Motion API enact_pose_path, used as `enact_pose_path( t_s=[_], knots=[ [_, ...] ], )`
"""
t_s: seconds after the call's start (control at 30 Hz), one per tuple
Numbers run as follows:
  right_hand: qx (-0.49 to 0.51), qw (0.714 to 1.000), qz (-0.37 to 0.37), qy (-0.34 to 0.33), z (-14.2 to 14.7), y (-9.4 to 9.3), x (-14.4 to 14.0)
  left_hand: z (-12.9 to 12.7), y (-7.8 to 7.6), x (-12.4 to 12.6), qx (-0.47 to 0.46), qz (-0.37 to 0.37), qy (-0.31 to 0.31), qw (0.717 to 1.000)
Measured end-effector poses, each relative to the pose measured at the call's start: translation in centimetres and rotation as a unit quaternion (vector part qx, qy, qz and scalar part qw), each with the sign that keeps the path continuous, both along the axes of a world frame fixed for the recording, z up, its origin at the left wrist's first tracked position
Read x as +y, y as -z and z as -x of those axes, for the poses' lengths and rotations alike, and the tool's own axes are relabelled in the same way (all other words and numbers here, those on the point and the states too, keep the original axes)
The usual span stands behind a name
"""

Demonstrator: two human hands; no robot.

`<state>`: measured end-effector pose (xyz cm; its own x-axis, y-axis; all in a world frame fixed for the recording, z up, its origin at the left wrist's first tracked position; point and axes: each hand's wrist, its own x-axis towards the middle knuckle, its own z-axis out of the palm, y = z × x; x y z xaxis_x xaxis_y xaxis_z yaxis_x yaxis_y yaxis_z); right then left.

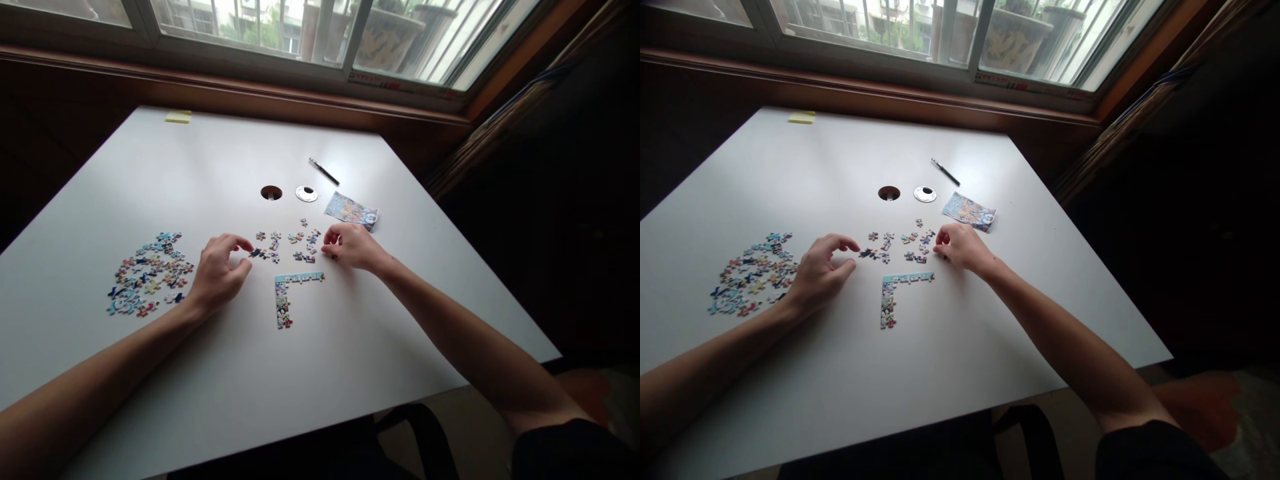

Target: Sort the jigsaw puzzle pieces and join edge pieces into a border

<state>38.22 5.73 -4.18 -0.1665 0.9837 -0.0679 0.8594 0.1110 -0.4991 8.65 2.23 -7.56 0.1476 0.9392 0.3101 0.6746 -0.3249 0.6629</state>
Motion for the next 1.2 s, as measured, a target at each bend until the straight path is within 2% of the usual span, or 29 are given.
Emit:
enact_pose_path(
  t_s=[0.1, 0.2, 0.3, 0.4, 0.5, 0.6, 0.73, 0.83, 0.93, 1.1, 1.2],
  knots=[
    [0.118, 0.993, 0.028, -0.014, 0.4, -0.8, -1.9, 0.0, 0.1, 0.0, 0.001, -0.005, 0.0, 1.0],
    [0.218, 0.97, 0.094, -0.054, 1.9, -1.3, -5.8, 0.0, 0.1, 0.0, 0.003, -0.002, -0.001, 1.0],
    [0.201, 0.966, 0.117, -0.109, 3.7, -0.7, -10.2, -0.1, 0.0, -0.1, 0.002, 0.001, -0.001, 1.0],
    [0.159, 0.975, 0.056, -0.148, 4.6, 0.4, -12.8, -0.1, 0.0, -0.1, 0.003, 0.0, 0.002, 1.0],
    [0.152, 0.978, 0.036, -0.139, 4.1, 0.9, -13.2, -0.1, 0.1, -0.1, 0.003, -0.005, 0.004, 1.0],
    [0.15, 0.979, 0.035, -0.133, 2.7, 0.4, -12.6, -0.1, 0.2, 0.0, 0.003, -0.006, 0.002, 1.0],
    [0.13, 0.969, 0.018, -0.207, 1.6, 0.1, -12.4, -0.1, 0.3, 0.0, 0.003, 0.001, 0.001, 1.0],
    [0.098, 0.957, -0.013, -0.271, 2.0, 0.5, -12.6, 0.0, 0.3, 0.0, 0.004, 0.002, 0.001, 1.0],
    [0.068, 0.95, -0.029, -0.304, 2.5, 1.0, -12.6, 0.0, 0.2, 0.0, 0.005, 0.002, 0.001, 1.0],
    [0.067, 0.948, -0.046, -0.306, 2.9, 1.5, -12.6, -0.1, 0.1, 0.0, 0.002, -0.003, 0.004, 1.0],
    [0.078, 0.951, -0.083, -0.287, 3.5, 2.0, -13.0, -0.1, 0.1, 0.0, 0.001, -0.004, 0.004, 1.0]
  ],
)
